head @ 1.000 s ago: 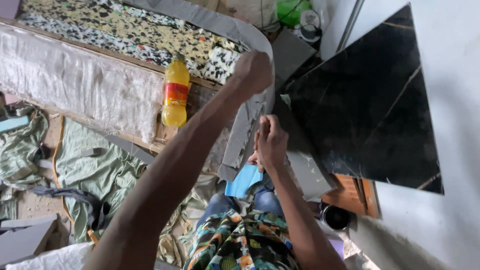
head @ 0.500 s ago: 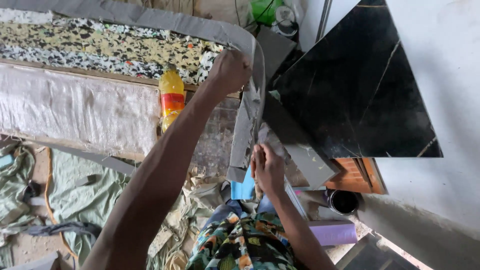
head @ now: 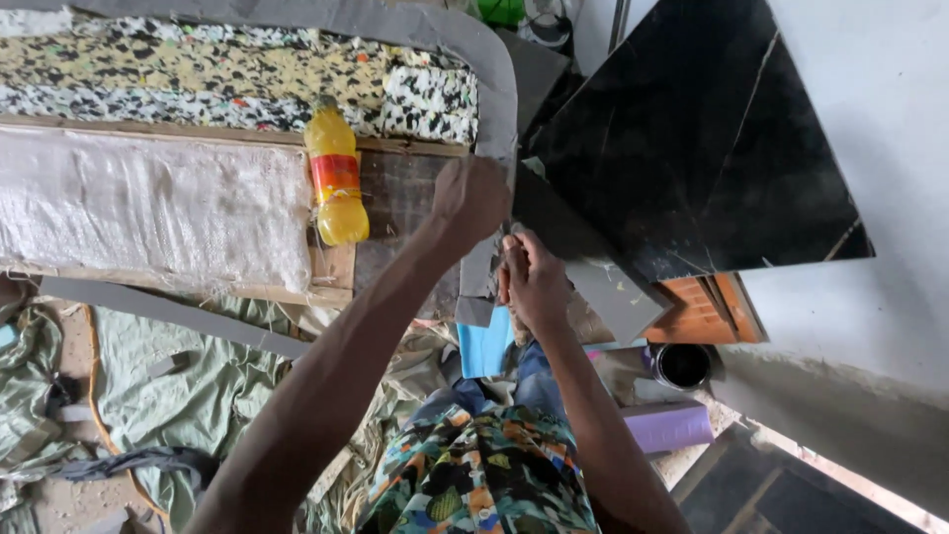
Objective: Applying adhesive from a bottle onto foam strips and attaching them to the edge of a furniture frame.
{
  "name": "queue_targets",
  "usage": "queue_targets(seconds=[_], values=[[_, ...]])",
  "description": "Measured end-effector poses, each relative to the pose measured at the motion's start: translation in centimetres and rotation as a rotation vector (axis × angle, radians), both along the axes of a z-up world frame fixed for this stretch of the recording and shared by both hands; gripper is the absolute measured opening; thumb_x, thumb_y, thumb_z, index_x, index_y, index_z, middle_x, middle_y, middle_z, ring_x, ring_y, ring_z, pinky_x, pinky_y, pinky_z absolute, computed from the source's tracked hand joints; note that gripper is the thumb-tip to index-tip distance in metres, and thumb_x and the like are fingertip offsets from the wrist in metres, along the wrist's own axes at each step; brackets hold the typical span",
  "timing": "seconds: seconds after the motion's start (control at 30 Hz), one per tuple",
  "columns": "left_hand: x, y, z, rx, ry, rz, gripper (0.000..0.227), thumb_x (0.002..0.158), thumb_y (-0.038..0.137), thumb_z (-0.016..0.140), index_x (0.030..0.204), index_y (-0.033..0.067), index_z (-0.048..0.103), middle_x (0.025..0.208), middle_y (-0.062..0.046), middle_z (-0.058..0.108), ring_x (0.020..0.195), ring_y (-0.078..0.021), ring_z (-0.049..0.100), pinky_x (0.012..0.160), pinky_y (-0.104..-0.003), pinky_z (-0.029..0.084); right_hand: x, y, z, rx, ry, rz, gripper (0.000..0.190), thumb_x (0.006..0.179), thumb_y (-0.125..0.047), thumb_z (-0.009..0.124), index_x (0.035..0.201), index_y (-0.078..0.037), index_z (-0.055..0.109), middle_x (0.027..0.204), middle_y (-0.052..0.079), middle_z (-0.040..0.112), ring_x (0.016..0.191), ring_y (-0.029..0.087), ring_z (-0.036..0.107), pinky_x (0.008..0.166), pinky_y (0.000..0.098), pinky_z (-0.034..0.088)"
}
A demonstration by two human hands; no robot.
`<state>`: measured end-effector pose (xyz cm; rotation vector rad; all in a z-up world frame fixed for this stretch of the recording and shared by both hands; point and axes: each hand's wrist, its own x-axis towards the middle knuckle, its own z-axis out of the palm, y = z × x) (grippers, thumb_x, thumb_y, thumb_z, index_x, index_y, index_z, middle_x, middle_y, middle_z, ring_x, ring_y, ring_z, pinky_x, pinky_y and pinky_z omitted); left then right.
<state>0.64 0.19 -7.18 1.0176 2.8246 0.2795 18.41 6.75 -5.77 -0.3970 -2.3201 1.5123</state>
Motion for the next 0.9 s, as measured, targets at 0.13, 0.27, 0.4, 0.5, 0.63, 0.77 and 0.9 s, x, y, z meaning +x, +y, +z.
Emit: queue_targets(seconds=[0.13, 0.27, 0.4, 0.5, 0.63, 0.77, 0.9], values=[[-0.9, -0.3, 0.6, -0.070, -0.007, -0.061, 0.024, 0.094, 0.030, 0.061, 0.084, 0.0111, 0.072, 0.081, -0.010, 0.072, 0.074, -0.0279, 0.068, 0.069, -0.042, 0.045, 3.0, -2.2, 1.2, -0.026, -0.072, 0.034, 0.036, 0.109, -0.034, 0.053, 0.093, -0.006, 0.069, 0.044, -0.001, 0.064, 0.043, 0.021, 0.068, 0.056, 0.0356, 0.058], [-1.2, -1.6, 2.9, 0.085, -0.159, 0.038, 0.026, 0.087, 0.028, 0.069, 0.068, 0.0115, 0.070, 0.058, -0.005, 0.064, 0.050, -0.0244, 0.063, 0.050, -0.037, 0.045, 1.9, -2.2, 1.6, -0.048, -0.101, -0.013, 0.040, 0.110, -0.039, 0.049, 0.092, -0.010, 0.070, 0.043, -0.002, 0.062, 0.043, 0.018, 0.066, 0.056, 0.0344, 0.057], [-1.4, -2.9, 3.0, 0.419, -0.179, -0.066, 0.036, 0.084, 0.016, 0.069, 0.056, 0.0142, 0.047, 0.046, 0.000, 0.043, 0.039, -0.0153, 0.039, 0.043, -0.035, 0.034, 3.6, -2.9, 2.3, -0.086, -0.218, -0.006, 0.036, 0.109, -0.036, 0.048, 0.088, -0.014, 0.067, 0.040, -0.002, 0.058, 0.045, 0.020, 0.066, 0.060, 0.0333, 0.058], [-1.6, -3.6, 4.1, 0.508, -0.113, -0.105, 0.039, 0.084, 0.012, 0.068, 0.056, 0.0148, 0.042, 0.044, 0.002, 0.039, 0.037, -0.0125, 0.032, 0.042, -0.030, 0.031, 4.7, -4.0, 4.0, 0.057, -0.255, -0.013, 0.034, 0.107, -0.036, 0.049, 0.099, -0.010, 0.068, 0.047, 0.010, 0.062, 0.055, 0.033, 0.070, 0.064, 0.0457, 0.058], [-0.1, -4.7, 7.4, 0.580, -0.226, -0.091, 0.037, 0.087, 0.011, 0.059, 0.057, 0.0125, 0.038, 0.046, -0.002, 0.031, 0.040, -0.0164, 0.023, 0.045, -0.035, 0.028, 3.1, -3.1, 1.9, -0.024, -0.230, 0.007, 0.034, 0.108, -0.034, 0.045, 0.094, -0.012, 0.067, 0.040, -0.003, 0.055, 0.043, 0.022, 0.065, 0.061, 0.0336, 0.057], [0.0, -5.3, 7.9, 0.591, -0.211, -0.105, 0.036, 0.087, 0.009, 0.058, 0.058, 0.0154, 0.038, 0.045, -0.001, 0.032, 0.040, -0.0131, 0.023, 0.046, -0.032, 0.028, 7.1, -4.3, 2.0, -0.014, -0.208, 0.049, 0.032, 0.107, -0.031, 0.046, 0.091, -0.012, 0.066, 0.039, -0.001, 0.057, 0.044, 0.022, 0.067, 0.058, 0.0319, 0.056], [-0.4, -5.9, 7.5, 0.581, -0.248, -0.047, 0.034, 0.085, 0.016, 0.060, 0.056, 0.0133, 0.042, 0.046, -0.002, 0.035, 0.040, -0.0157, 0.027, 0.046, -0.035, 0.030, 6.2, -4.1, 1.5, -0.034, -0.291, 0.039, 0.033, 0.106, -0.040, 0.047, 0.098, -0.016, 0.067, 0.038, -0.007, 0.057, 0.043, 0.017, 0.066, 0.062, 0.0279, 0.058]])
